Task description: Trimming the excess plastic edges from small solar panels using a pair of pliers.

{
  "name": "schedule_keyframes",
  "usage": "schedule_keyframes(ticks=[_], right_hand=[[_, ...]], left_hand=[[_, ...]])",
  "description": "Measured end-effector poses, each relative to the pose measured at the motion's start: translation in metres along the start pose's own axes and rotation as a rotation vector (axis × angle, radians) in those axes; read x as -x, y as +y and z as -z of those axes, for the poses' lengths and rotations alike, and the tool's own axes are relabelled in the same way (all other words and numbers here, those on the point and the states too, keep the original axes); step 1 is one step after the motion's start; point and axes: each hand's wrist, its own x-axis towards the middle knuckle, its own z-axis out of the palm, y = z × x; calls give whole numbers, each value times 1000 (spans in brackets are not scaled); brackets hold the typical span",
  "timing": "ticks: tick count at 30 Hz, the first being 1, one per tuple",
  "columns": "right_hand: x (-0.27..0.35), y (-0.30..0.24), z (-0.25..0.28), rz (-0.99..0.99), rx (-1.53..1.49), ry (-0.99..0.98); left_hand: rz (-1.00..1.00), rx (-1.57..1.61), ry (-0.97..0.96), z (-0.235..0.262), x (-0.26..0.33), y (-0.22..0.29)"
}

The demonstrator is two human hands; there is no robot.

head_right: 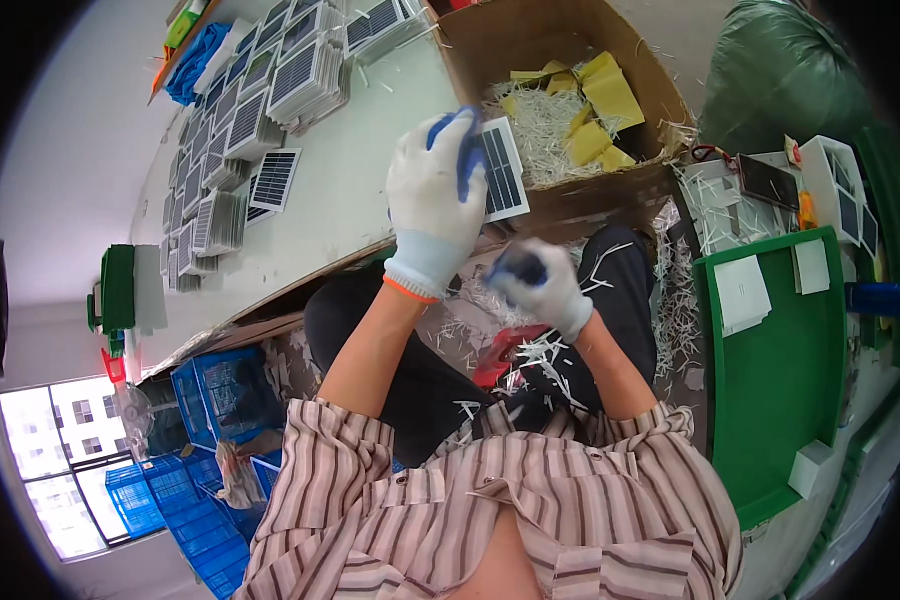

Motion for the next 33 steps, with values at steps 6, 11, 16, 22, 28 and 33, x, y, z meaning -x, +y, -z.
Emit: schedule_keyframes(ticks=[6, 11, 16, 22, 28, 33], right_hand=[[-61, 42, -28, 153, -893, 651], [-116, 43, -9, 57, -1302, 229], [-106, 54, 7, 64, -590, 397], [-55, 27, 14, 34, -245, 322], [-38, -2, 1, 68, 25, 136], [-22, -5, -3, 28, 8, 348]], left_hand=[[-47, -111, -86, 1, 0, 1], [-42, -107, -102, -1, -3, -6], [-96, 97, -105, 11, -4, -7], [18, -111, -107, 17, 1, -9], [23, -52, -44, 0, -1, -6], [-8, -20, -2, 1, 1, -6]])
